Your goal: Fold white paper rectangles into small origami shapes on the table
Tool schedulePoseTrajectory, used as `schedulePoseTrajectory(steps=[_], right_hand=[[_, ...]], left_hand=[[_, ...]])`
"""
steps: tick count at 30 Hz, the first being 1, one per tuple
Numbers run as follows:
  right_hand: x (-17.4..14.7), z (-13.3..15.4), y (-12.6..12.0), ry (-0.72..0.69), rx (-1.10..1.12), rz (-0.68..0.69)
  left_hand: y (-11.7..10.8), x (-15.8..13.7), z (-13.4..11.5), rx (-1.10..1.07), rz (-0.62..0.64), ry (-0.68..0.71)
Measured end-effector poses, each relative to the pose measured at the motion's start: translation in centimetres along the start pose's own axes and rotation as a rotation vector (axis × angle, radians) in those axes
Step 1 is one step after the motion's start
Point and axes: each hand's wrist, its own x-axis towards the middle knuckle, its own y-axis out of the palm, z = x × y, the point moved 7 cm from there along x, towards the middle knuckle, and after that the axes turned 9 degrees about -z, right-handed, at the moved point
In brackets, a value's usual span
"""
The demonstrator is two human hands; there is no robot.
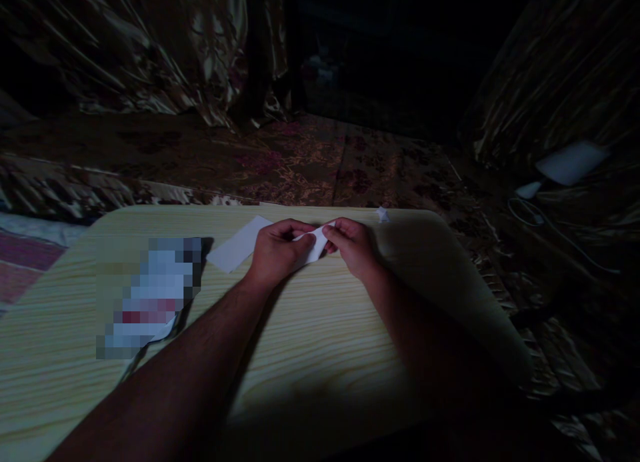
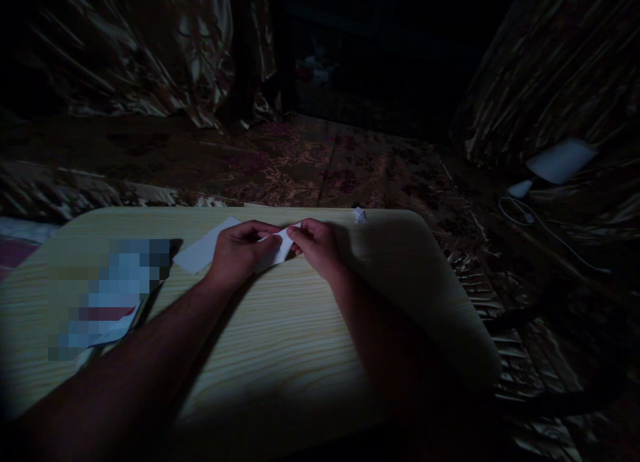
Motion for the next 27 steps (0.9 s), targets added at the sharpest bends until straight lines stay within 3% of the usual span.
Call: schedulePoseTrajectory(steps=[8,27], right_hand=[[-0.06,0.15,0.08,-0.002,-0.06,-0.044],[0.3,-0.08,-0.36,0.007,0.046,-0.073]], left_hand=[[0.05,-0.16,-0.43,0.026,-0.011,0.033],[-0.11,0.13,0.11,0.032,-0.024,0.022]])
